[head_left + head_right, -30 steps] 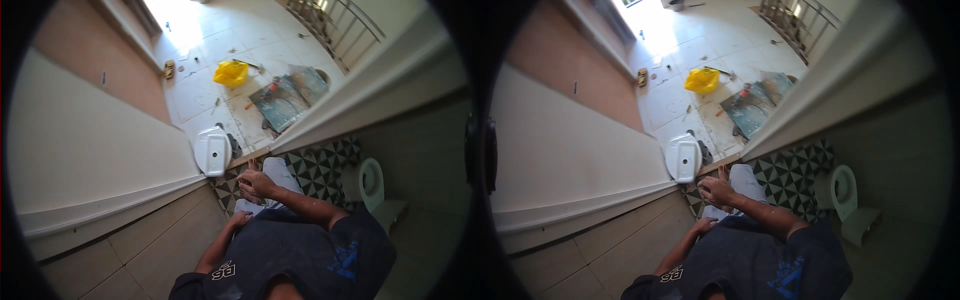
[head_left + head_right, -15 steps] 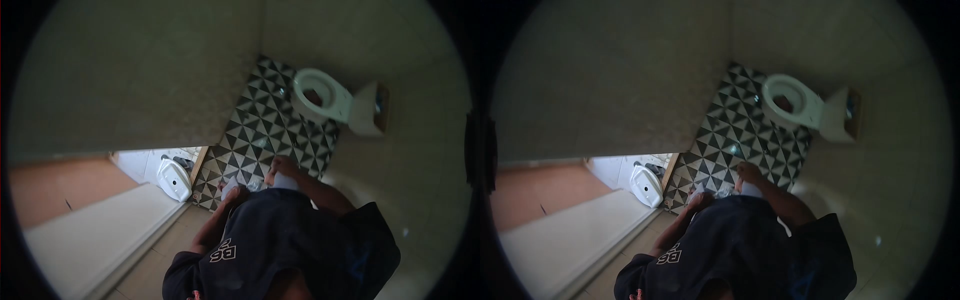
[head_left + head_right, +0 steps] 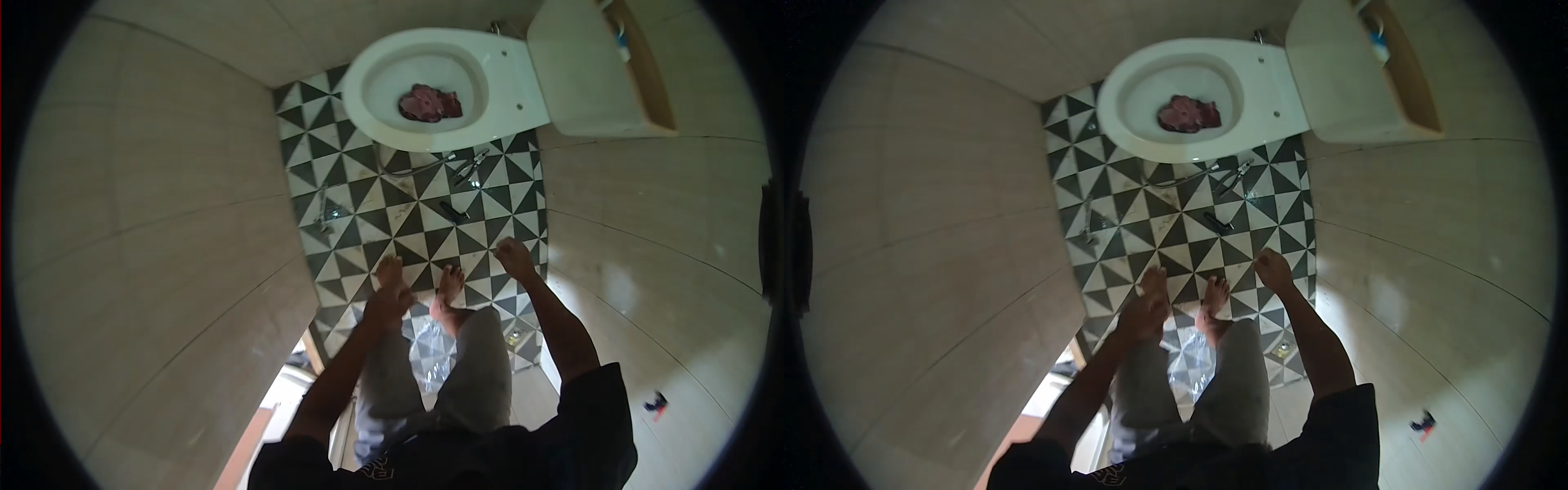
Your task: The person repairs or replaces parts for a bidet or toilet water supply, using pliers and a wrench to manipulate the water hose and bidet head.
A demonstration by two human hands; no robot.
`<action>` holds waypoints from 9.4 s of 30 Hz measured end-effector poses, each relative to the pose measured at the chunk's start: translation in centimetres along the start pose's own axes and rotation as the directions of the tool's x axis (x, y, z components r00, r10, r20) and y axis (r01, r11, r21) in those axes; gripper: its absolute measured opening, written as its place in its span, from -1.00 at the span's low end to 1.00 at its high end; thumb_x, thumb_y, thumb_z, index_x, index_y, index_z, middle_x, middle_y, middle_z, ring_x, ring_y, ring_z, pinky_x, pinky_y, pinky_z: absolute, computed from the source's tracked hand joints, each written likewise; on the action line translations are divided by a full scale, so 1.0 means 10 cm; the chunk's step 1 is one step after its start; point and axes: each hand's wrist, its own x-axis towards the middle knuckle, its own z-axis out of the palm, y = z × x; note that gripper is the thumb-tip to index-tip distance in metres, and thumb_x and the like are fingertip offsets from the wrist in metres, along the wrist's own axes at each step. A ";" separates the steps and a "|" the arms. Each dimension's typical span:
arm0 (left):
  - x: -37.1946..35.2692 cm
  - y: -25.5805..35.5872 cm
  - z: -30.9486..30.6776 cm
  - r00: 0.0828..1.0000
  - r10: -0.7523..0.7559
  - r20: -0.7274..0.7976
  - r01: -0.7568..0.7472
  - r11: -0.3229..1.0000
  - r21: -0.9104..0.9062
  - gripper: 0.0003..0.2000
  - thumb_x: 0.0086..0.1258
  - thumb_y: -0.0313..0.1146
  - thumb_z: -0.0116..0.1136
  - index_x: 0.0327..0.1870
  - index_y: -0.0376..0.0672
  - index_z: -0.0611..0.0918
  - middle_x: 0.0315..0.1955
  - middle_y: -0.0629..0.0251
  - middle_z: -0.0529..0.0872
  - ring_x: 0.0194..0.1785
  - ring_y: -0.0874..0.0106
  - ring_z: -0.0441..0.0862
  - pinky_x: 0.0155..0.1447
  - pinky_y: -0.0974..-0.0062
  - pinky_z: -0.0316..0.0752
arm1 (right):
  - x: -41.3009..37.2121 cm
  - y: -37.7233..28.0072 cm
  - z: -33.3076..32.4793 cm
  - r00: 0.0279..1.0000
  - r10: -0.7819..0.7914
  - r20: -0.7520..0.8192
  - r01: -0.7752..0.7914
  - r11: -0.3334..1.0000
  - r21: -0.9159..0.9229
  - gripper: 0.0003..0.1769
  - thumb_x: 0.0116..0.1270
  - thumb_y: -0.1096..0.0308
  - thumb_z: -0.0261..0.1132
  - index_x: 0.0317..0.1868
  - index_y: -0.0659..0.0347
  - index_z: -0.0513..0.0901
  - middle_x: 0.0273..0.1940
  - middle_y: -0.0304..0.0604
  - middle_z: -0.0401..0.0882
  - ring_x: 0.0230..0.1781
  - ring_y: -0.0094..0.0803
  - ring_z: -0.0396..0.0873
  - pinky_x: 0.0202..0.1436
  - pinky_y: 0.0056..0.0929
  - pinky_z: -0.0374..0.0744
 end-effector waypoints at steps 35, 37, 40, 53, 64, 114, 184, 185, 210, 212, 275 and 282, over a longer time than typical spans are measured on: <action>3.07 -0.78 0.22 0.052 0.822 -0.567 -0.978 0.156 0.137 -0.58 0.45 -0.25 0.38 0.18 -0.29 0.55 -0.12 0.02 0.79 -0.27 0.31 0.71 -0.24 0.42 0.61 | 1.18 -1.35 0.82 0.397 -0.822 -0.409 0.890 0.453 -0.047 -0.62 0.18 0.38 0.59 -0.01 0.28 0.74 -0.20 -0.03 0.67 -0.32 -0.25 0.66 -0.33 -0.39 0.60; 3.03 -0.80 0.20 0.043 0.810 -0.584 -0.981 0.145 0.129 -0.58 0.44 -0.25 0.39 0.18 -0.29 0.55 -0.09 0.00 0.78 -0.21 0.30 0.71 -0.19 0.42 0.62 | 1.20 -1.42 0.87 0.363 -0.835 -0.414 0.903 0.424 -0.064 -0.62 0.17 0.36 0.60 -0.02 0.28 0.75 -0.21 -0.05 0.67 -0.32 -0.26 0.66 -0.32 -0.38 0.59; 2.96 -0.80 0.20 0.088 0.761 -0.643 -0.993 0.120 0.006 -0.59 0.46 -0.27 0.37 0.20 -0.29 0.55 -0.02 -0.04 0.76 -0.07 0.29 0.70 -0.04 0.40 0.63 | 1.23 -1.50 0.95 0.390 -0.820 -0.419 0.900 0.436 -0.016 -0.62 0.18 0.35 0.59 -0.01 0.27 0.76 -0.21 -0.06 0.66 -0.31 -0.27 0.65 -0.33 -0.38 0.59; 2.93 -0.91 0.16 0.219 0.737 -0.640 -0.970 0.094 -0.223 -0.61 0.52 -0.29 0.29 0.24 -0.29 0.55 0.05 0.00 0.67 0.03 0.33 0.64 0.05 0.39 0.63 | 1.34 -1.56 1.09 0.460 -0.774 -0.436 0.883 0.451 0.132 -0.56 0.17 0.27 0.61 0.05 0.20 0.75 -0.20 -0.08 0.67 -0.26 -0.27 0.66 -0.31 -0.37 0.60; 2.94 -0.91 0.07 0.185 0.775 -0.605 -0.979 0.200 -0.044 -0.64 0.47 -0.34 0.34 0.17 -0.33 0.60 -0.03 -0.01 0.76 -0.06 0.25 0.71 0.00 0.39 0.62 | 1.38 -1.47 1.20 0.238 -0.877 -0.417 0.919 0.342 -0.195 -0.65 0.11 0.51 0.52 -0.04 0.20 0.76 -0.23 -0.15 0.62 -0.35 -0.29 0.61 -0.40 -0.36 0.56; 3.08 -1.17 0.47 0.737 0.647 0.193 -0.667 0.653 0.358 -0.72 0.30 -0.24 0.40 -0.02 -0.12 0.73 -0.17 0.25 0.80 -0.24 0.24 0.76 -0.15 0.32 0.65 | 1.70 0.54 2.10 0.984 -0.151 0.099 0.068 0.818 0.572 -0.65 0.47 0.10 0.36 0.06 0.19 0.68 -0.09 -0.22 0.70 -0.13 -0.32 0.69 -0.08 -0.29 0.65; 3.38 -1.26 0.47 0.755 0.623 0.203 -0.654 0.740 0.160 -0.68 0.26 -0.44 0.43 -0.02 -0.29 0.59 -0.02 0.09 0.70 0.05 0.11 0.70 0.12 0.28 0.57 | 1.56 0.36 2.40 0.924 -0.187 0.334 -0.266 0.311 0.912 -0.65 0.56 0.24 0.29 0.19 0.30 0.64 -0.07 -0.09 0.77 -0.12 -0.42 0.76 -0.06 -0.45 0.73; 3.38 -1.25 0.47 0.755 0.625 0.197 -0.654 0.738 0.165 -0.67 0.26 -0.44 0.43 -0.01 -0.29 0.60 -0.01 0.10 0.70 0.05 0.13 0.70 0.12 0.29 0.58 | 1.56 0.35 2.41 0.930 -0.191 0.315 -0.237 0.345 0.908 -0.66 0.56 0.27 0.30 0.20 0.29 0.64 -0.07 -0.12 0.77 -0.13 -0.44 0.76 -0.06 -0.46 0.73; 3.22 -1.17 0.33 0.688 0.725 0.028 -0.724 0.688 -0.048 -0.69 0.24 -0.48 0.49 -0.06 -0.28 0.64 -0.01 0.09 0.71 0.03 0.25 0.75 0.09 0.38 0.66 | 1.45 0.02 2.11 0.945 -0.326 -0.021 0.204 0.538 0.818 -0.74 0.58 0.45 0.23 0.18 0.36 0.66 -0.11 -0.14 0.68 -0.15 -0.53 0.68 -0.01 -0.54 0.67; 3.21 -1.16 0.32 0.703 0.711 0.022 -0.702 0.699 -0.140 -0.67 0.25 -0.55 0.47 -0.02 -0.25 0.60 0.04 0.09 0.69 0.02 0.34 0.73 0.08 0.42 0.65 | 1.43 -0.05 2.12 0.945 -0.322 -0.051 0.227 0.538 0.812 -0.74 0.57 0.43 0.25 0.17 0.33 0.67 -0.11 -0.14 0.67 -0.17 -0.54 0.67 -0.06 -0.56 0.65; 3.23 -1.26 0.39 0.733 0.654 -0.187 -0.590 0.475 -0.653 -0.66 0.25 -0.54 0.50 0.01 -0.33 0.64 -0.04 0.08 0.76 0.09 0.30 0.69 0.22 0.36 0.54 | 1.57 -0.39 1.85 0.424 -0.761 -0.490 0.832 0.541 -0.121 -0.65 0.15 0.56 0.51 -0.02 0.25 0.73 -0.14 -0.09 0.68 -0.33 -0.28 0.69 -0.36 -0.38 0.65; 3.18 -1.26 0.34 0.717 0.677 -0.165 -0.633 0.533 -0.561 -0.63 0.23 -0.59 0.50 0.05 -0.35 0.64 -0.01 0.09 0.76 0.10 0.30 0.69 0.23 0.35 0.55 | 1.55 -0.38 1.84 0.456 -0.740 -0.495 0.823 0.562 -0.084 -0.67 0.09 0.54 0.53 -0.09 0.20 0.76 -0.15 -0.14 0.66 -0.31 -0.32 0.69 -0.37 -0.41 0.64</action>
